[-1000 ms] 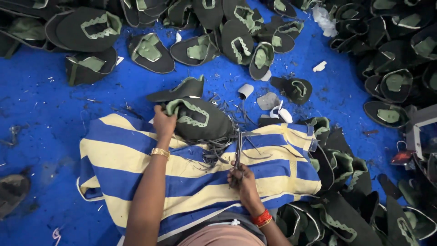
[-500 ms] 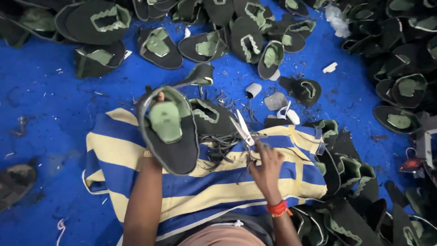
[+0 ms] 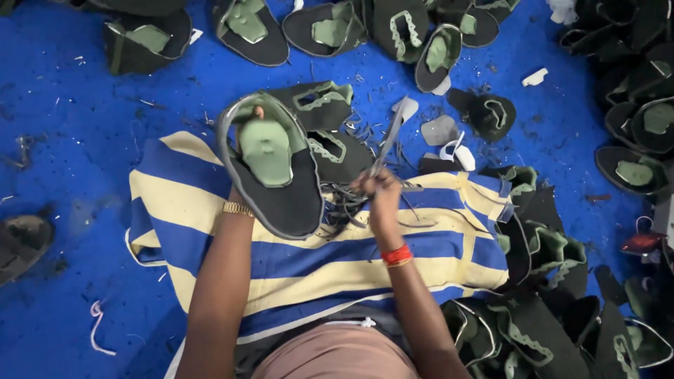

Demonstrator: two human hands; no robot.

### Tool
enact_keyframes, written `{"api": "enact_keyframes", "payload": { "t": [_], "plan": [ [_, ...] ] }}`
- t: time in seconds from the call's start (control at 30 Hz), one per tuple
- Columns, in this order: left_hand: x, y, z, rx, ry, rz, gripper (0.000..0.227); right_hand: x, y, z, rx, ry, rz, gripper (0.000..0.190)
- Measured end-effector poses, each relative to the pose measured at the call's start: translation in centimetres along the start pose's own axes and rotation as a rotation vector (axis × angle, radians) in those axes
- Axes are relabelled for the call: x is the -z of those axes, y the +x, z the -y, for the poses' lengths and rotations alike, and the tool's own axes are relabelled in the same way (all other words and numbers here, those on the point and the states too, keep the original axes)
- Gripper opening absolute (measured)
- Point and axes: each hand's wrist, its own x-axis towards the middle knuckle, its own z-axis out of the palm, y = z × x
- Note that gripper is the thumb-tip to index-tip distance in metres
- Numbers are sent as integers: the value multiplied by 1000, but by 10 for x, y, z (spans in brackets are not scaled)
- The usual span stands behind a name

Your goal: The person sits on a blue floor and uses scissors to trim excess material from the edges of several black shoes with green insoles. They handle the shoes one by one, cutting away loose threads and fabric scraps while working on a striped cloth.

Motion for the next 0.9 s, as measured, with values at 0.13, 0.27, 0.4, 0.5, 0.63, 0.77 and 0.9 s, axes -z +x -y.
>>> {"api": "enact_keyframes", "payload": {
  "t": [0.13,0.27,0.4,0.5,0.63,0.77,0.9],
  "plan": [
    [57,-1,8,-53,280,24,47,-13,-26,-17,-51,-232,32,12],
    [90,7,19,-87,553,88,48,-21,-26,1,-15,-633,69,27],
    [147,5,31,-125,835,150,49,-31,-23,19,195,-1252,141,50],
    [132,-1,26,-144,968,120,51,-18,-22,13,326,-1449,206,57],
    [105,2,14,-279,1434,84,53,-18,-16,15,346,-1508,229,60],
    [124,-2,14,-230,1625,59,47,-22,-13,15,374,-1535,233,57],
    [125,-3,22,-143,1469,77,47,-13,-12,-1,350,-1526,217,55]
  ]
}}
